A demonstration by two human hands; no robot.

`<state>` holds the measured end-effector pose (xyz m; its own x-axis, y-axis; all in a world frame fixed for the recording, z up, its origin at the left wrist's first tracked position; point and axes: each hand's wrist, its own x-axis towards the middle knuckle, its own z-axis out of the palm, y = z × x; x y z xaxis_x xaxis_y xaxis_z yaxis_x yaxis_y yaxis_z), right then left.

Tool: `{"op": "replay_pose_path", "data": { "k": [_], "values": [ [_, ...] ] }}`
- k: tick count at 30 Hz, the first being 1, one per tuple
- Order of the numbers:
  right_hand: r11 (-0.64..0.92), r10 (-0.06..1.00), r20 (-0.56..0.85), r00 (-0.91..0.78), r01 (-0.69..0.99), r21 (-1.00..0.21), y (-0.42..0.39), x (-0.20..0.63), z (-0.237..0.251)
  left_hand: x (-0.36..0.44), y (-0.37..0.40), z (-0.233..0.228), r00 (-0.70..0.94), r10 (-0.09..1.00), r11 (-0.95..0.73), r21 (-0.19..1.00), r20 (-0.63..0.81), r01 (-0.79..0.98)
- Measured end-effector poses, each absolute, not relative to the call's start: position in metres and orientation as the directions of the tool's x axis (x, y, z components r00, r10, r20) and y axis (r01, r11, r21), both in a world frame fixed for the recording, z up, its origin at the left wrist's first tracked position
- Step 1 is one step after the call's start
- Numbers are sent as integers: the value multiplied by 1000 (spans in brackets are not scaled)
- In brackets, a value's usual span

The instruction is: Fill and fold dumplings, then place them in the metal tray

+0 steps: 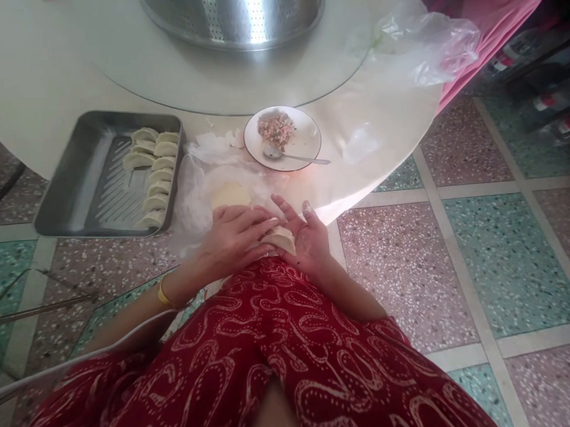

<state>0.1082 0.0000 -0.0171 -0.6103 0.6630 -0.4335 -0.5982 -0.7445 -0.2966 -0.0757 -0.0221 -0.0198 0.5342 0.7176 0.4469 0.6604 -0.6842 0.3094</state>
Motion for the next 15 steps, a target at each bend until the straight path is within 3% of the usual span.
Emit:
{"op": "replay_pose_path", "data": {
  "k": [5,11,15],
  "values": [
    [-737,674,-448,-587,-569,-363,0,108,-15,-80,-28,-26,495,738,-648,274,459,711],
    [-743,667,-440,-601,-572,-347,-1,107,-15,-79,-30,-18,481,740,-631,239,470,738],
    [-748,661,-479,-578,-557,-361,-1,102,-14,-72,-25,-15,597,685,-718,252,418,649]
  ]
}}
